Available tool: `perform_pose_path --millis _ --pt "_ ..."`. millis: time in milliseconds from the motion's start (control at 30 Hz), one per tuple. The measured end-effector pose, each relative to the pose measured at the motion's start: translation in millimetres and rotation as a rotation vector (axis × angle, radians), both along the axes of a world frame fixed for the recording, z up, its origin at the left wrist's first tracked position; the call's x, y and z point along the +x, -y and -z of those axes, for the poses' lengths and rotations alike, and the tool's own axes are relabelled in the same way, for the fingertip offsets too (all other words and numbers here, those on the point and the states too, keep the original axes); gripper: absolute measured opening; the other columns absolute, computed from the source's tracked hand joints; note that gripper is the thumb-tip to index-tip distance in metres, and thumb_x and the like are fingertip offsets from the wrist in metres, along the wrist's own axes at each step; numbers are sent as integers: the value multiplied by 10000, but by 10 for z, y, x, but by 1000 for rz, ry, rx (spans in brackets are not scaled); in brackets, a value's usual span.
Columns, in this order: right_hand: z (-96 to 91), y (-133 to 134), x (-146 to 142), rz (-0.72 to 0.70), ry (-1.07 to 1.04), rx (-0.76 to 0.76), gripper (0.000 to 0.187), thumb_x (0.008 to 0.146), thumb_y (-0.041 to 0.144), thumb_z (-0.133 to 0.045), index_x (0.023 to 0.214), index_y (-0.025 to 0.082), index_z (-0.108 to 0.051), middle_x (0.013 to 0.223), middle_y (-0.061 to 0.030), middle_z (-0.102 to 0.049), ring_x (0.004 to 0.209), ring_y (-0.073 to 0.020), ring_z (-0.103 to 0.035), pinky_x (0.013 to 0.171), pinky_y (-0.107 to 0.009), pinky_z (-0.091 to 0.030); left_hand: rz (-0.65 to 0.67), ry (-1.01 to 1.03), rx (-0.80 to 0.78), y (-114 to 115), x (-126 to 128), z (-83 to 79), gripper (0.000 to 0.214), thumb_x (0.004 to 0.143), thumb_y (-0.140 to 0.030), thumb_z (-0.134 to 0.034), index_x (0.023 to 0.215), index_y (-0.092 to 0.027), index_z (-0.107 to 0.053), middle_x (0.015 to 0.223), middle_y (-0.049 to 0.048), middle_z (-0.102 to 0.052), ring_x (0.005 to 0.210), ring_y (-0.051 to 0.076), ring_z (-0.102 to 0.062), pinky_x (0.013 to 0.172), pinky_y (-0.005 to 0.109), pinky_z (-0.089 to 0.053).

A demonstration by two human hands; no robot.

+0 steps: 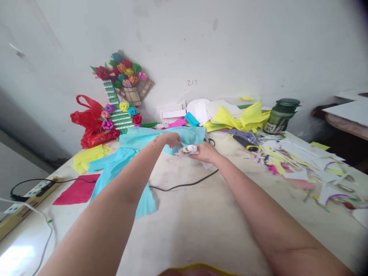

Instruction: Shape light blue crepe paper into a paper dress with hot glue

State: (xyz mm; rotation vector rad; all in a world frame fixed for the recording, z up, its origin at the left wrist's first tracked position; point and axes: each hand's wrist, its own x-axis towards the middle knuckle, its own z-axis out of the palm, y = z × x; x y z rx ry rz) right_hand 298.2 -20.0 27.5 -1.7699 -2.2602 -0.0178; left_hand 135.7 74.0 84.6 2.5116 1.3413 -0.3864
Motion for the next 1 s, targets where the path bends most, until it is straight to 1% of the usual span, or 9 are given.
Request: perform_pose_path --millis 167,300,467,600,800,1000 --pt "34 -18 -19 31 -30 -11 458 699 594 -484 951 247 -647 892 -73 -669 890 -254 -599 686 -299 -427 -2 38 -31 -38 -29 31 293 675 -353 -521 839 -134 -626 610 37 -611 584 145 -582 582 230 -465" --pt "46 -21 -39 31 -55 -20 460 696 595 -487 955 251 -648 889 -71 -670 886 -253 -601 683 -300 -434 -2 65 -38 -58 -64 49 277 680 -354 -513 810 -134 -618 608 36 -609 593 147 -588 588 231 -468" --pt "90 -46 -42 31 -75 -23 451 691 592 -493 949 255 -648 888 -64 -674 878 -248 -604 675 -290 -437 -18 96 -63 -69 -97 65 284 692 -368 -500 816 -137 -610 632 41 -626 617 154 -601 599 235 -473" --pt "115 -66 -43 37 -66 -26 457 692 591 -492 960 253 -642 890 -65 -673 876 -247 -604 683 -290 -437 -13 90 -65 -74 -99 62 278 717 -356 -477 823 -130 -598 646 47 -625 619 148 -602 576 216 -467" --pt "89 -58 -43 50 -67 -48 457 695 595 -492 947 248 -648 898 -72 -671 884 -250 -601 685 -290 -438 -32 95 -62 -57 -90 51 312 718 -349 -484 908 -127 -593 698 49 -643 625 140 -605 577 203 -467" --pt "65 -50 -56 74 -63 -70 445 692 576 -513 959 246 -647 922 -74 -669 905 -249 -595 699 -288 -438 -27 102 -80 -79 -106 72 312 707 -375 -497 885 -143 -604 695 41 -652 625 132 -606 572 188 -467"
